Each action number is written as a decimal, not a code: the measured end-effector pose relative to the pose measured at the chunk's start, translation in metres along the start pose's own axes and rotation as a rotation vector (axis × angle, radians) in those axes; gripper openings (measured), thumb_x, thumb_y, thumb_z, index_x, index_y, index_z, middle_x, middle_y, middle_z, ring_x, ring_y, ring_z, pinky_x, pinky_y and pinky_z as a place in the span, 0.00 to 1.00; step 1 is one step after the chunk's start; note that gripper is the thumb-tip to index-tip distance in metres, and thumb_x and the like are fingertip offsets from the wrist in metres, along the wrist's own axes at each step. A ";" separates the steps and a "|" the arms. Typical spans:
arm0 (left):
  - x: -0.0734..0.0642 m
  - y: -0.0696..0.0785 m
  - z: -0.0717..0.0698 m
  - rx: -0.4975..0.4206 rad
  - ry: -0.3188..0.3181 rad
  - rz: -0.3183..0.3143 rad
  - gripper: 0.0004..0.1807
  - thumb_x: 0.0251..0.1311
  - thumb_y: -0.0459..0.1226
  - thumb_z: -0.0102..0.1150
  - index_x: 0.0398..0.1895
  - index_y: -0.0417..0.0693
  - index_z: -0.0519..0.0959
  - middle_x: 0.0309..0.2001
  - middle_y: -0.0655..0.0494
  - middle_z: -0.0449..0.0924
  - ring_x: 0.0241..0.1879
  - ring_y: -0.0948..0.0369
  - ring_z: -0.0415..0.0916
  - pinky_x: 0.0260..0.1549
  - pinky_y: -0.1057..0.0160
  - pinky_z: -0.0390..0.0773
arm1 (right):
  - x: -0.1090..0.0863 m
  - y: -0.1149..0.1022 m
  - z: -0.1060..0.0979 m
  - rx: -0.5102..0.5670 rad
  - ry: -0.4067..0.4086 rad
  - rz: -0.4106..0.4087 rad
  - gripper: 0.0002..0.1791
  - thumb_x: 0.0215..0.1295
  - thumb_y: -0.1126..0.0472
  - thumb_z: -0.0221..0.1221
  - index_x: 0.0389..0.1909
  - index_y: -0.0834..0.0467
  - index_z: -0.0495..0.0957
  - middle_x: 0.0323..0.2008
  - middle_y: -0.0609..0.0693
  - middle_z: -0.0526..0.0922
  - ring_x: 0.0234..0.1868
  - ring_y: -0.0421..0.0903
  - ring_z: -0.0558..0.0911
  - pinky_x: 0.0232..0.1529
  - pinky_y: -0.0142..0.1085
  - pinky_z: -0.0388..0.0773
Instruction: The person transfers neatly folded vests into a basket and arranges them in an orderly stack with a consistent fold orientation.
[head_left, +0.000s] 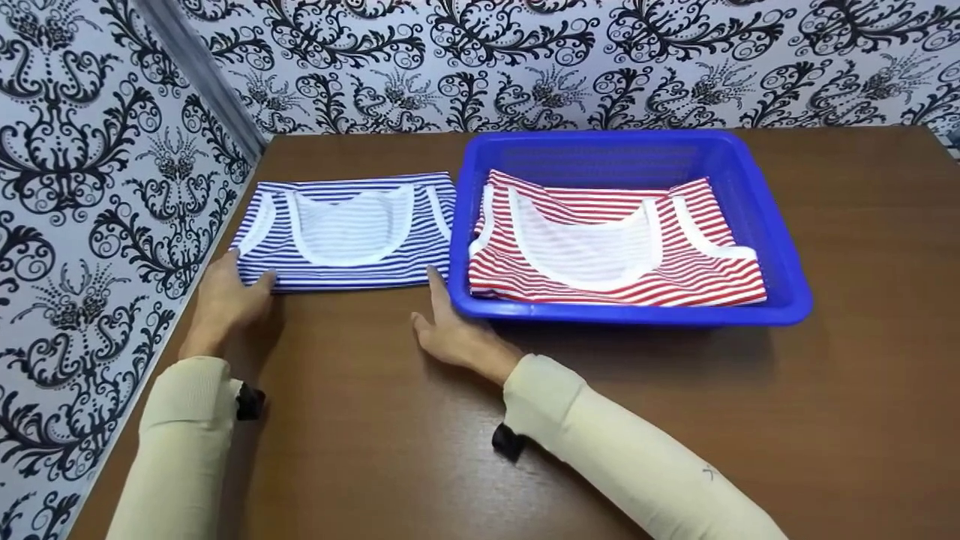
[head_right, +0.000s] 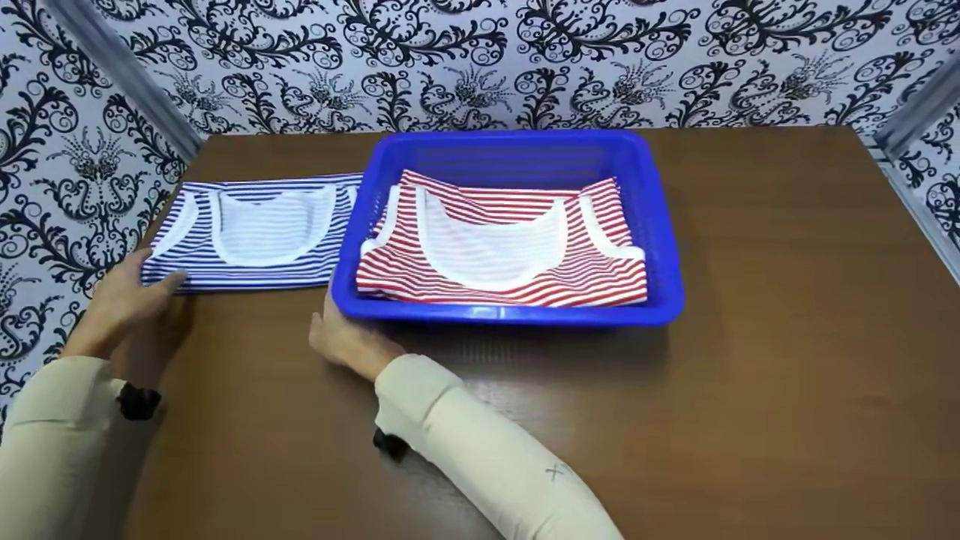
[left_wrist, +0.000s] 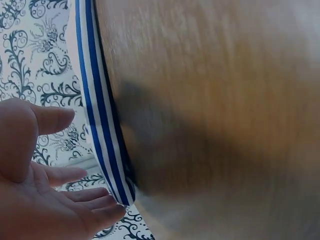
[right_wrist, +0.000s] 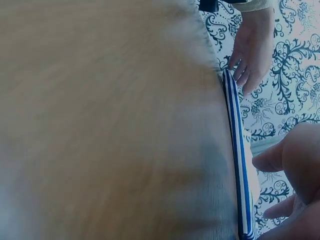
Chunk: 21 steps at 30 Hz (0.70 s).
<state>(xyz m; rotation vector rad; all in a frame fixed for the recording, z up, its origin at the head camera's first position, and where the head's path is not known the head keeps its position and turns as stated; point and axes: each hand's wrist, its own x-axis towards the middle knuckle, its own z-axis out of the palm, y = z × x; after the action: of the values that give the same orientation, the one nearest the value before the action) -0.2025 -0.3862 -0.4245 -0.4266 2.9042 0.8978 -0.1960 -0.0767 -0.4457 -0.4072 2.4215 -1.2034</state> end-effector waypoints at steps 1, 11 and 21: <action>0.001 -0.001 0.000 0.001 -0.009 -0.001 0.43 0.73 0.45 0.46 0.73 0.22 0.41 0.71 0.19 0.44 0.71 0.28 0.44 0.70 0.35 0.47 | 0.002 0.000 0.001 0.027 0.007 -0.022 0.40 0.76 0.57 0.47 0.79 0.56 0.37 0.78 0.58 0.46 0.78 0.52 0.49 0.77 0.42 0.46; 0.009 -0.009 0.001 -0.021 -0.002 -0.037 0.42 0.74 0.48 0.43 0.74 0.25 0.42 0.71 0.21 0.46 0.71 0.28 0.46 0.70 0.35 0.49 | 0.018 -0.004 0.009 0.176 0.139 -0.182 0.35 0.70 0.70 0.49 0.73 0.75 0.47 0.74 0.70 0.53 0.76 0.60 0.53 0.77 0.45 0.47; 0.008 -0.012 0.000 -0.066 0.087 -0.077 0.40 0.71 0.43 0.51 0.74 0.28 0.48 0.70 0.23 0.54 0.69 0.31 0.55 0.69 0.38 0.56 | 0.024 -0.008 0.012 0.169 0.283 -0.150 0.31 0.68 0.69 0.49 0.67 0.81 0.55 0.67 0.77 0.61 0.72 0.66 0.60 0.75 0.49 0.53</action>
<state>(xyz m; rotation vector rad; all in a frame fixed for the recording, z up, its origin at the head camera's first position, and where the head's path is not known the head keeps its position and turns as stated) -0.2067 -0.3973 -0.4318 -0.5917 2.9189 0.9895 -0.2107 -0.1001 -0.4517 -0.3958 2.5304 -1.6147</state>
